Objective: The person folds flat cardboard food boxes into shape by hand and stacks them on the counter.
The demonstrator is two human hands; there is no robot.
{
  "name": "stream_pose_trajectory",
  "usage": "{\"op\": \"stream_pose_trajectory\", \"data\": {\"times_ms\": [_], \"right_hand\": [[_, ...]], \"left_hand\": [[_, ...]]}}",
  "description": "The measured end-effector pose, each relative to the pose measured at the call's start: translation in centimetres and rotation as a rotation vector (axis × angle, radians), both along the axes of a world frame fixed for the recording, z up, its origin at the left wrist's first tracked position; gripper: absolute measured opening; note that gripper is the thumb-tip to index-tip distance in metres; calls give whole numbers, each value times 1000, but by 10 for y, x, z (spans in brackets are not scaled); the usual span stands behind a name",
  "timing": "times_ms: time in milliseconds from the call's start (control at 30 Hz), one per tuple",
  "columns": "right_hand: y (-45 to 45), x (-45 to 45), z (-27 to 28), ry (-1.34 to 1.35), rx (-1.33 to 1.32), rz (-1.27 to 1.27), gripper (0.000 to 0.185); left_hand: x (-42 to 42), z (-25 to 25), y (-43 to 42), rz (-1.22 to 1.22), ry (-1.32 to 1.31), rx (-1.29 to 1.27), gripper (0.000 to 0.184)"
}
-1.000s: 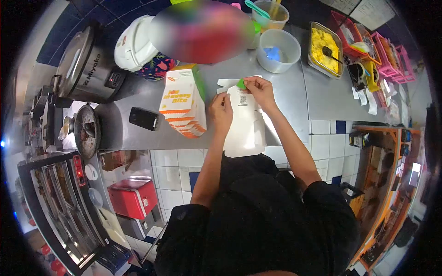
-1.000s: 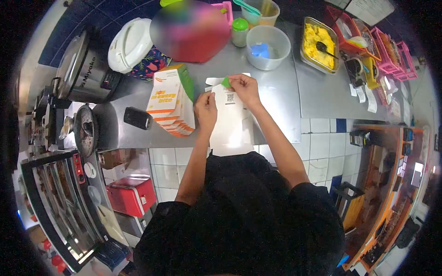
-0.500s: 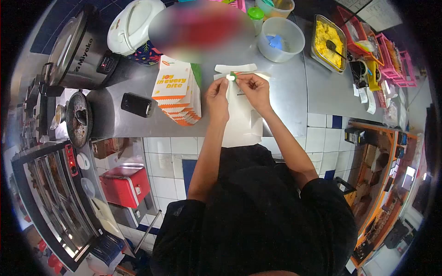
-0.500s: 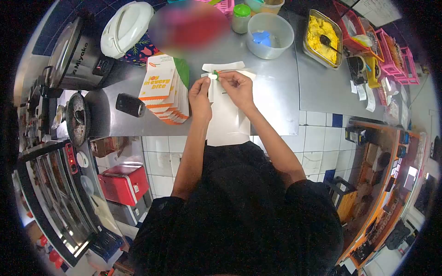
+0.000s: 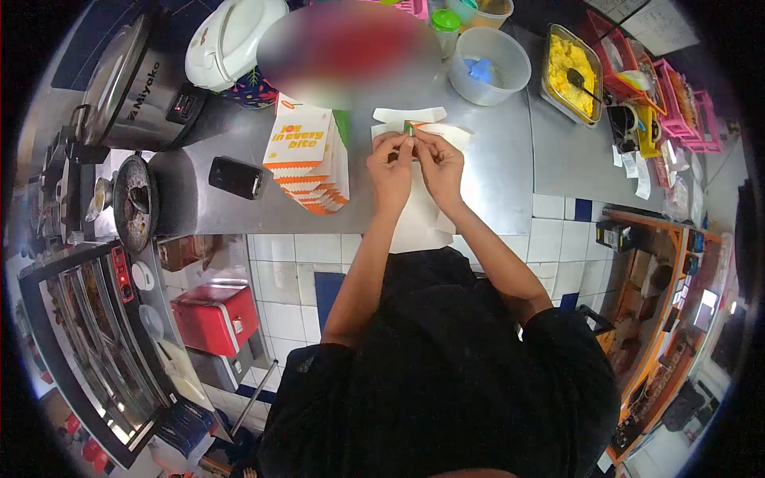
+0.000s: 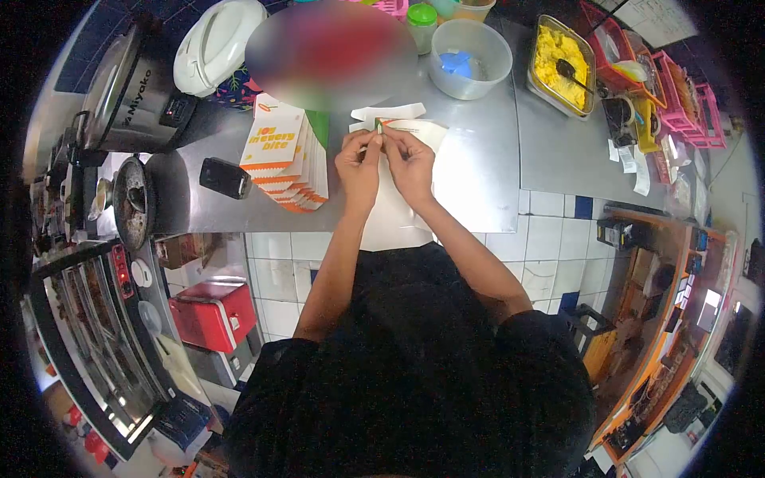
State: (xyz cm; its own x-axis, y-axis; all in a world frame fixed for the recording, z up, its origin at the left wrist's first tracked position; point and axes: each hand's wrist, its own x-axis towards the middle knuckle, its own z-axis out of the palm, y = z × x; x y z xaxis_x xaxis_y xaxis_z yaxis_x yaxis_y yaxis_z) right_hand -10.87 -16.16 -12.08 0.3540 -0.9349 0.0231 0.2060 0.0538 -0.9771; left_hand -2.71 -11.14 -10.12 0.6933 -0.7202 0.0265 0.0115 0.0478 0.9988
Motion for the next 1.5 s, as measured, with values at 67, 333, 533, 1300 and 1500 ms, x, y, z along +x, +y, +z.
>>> {"op": "stream_pose_trajectory", "data": {"times_ms": [67, 333, 533, 1300, 1500], "right_hand": [[2, -1, 6, -14, 43, -6, 22], [-33, -15, 14, 135, 346, -9, 30], [-9, -25, 60, 69, 111, -87, 22], [37, -68, 100, -46, 250, 137, 17], [46, -69, 102, -6, 226, 116, 24]], "left_hand": [[0, -1, 4, -67, -258, 30, 24], [-11, 23, 63, -172, -832, 153, 54], [-29, 30, 99, -169, -543, 450, 39], [-27, 80, 74, 69, 69, -59, 12], [-34, 84, 64, 66, -174, -111, 6]]}}
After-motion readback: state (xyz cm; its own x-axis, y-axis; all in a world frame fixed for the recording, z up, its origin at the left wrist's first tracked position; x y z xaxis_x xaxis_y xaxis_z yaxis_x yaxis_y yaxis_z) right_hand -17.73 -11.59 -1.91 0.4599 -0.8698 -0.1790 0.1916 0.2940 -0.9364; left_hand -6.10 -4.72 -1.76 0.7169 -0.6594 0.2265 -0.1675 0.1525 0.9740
